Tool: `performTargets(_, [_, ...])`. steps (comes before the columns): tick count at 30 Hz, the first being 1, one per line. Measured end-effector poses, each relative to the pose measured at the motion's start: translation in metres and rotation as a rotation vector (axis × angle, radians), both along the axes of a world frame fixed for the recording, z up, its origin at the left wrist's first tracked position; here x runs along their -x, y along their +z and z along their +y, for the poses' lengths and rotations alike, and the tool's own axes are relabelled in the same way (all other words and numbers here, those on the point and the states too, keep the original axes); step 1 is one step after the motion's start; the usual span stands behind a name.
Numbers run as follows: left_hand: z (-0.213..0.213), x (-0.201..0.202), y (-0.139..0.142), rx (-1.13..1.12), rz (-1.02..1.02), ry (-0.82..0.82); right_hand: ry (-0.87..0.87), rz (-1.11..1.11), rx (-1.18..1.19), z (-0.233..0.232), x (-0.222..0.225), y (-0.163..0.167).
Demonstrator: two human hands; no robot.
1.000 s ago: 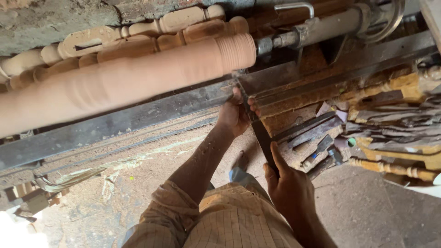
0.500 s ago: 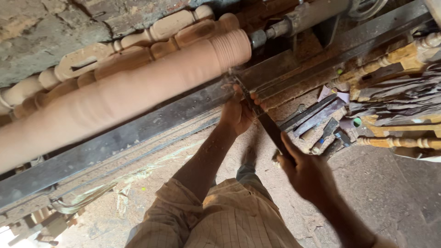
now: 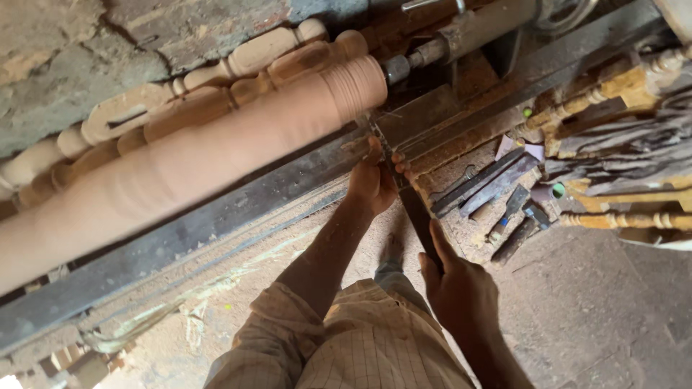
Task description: The person uses a chisel to shape a cylindrical wooden piece mounted on a rotating lathe. They hold the tool with both hands, guiding it along the spinning wood to remove material and smooth the surface.
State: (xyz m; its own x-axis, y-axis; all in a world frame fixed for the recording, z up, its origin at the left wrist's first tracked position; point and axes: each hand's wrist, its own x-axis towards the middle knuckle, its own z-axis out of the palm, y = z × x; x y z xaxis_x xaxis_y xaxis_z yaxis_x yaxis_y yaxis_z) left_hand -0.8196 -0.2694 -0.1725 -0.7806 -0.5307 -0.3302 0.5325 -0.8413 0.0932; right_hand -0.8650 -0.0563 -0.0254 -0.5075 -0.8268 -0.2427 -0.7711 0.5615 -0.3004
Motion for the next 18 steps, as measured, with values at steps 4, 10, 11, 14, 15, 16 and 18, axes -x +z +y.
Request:
performTargets(4, [-0.004, 0.011, -0.004, -0.031, -0.098, 0.005, -0.004, 0.030, 0.241, -0.003, -0.032, -0.013])
performTargets(10, [-0.004, 0.013, 0.003, -0.107, -0.120, -0.009, -0.090, -0.076, 0.010, 0.001, -0.015, -0.018])
performTargets(11, [-0.003, 0.012, 0.003, -0.073, -0.084, -0.019, -0.065, -0.075, 0.018, 0.002, -0.006, -0.014])
performTargets(14, [0.000, 0.008, 0.003, 0.015, -0.027, -0.003, 0.020, -0.090, -0.001, 0.004, 0.023, -0.001])
performTargets(15, [0.002, 0.009, 0.003, 0.042, -0.032, 0.017, 0.036, -0.096, -0.030, 0.003, 0.035, 0.003])
performTargets(16, [0.003, 0.012, 0.002, 0.071, -0.037, 0.039, 0.053, -0.100, -0.056, 0.000, 0.048, 0.006])
performTargets(18, [0.007, 0.017, 0.002, 0.067, 0.015, 0.084, 0.078, -0.118, -0.128, -0.002, 0.071, 0.010])
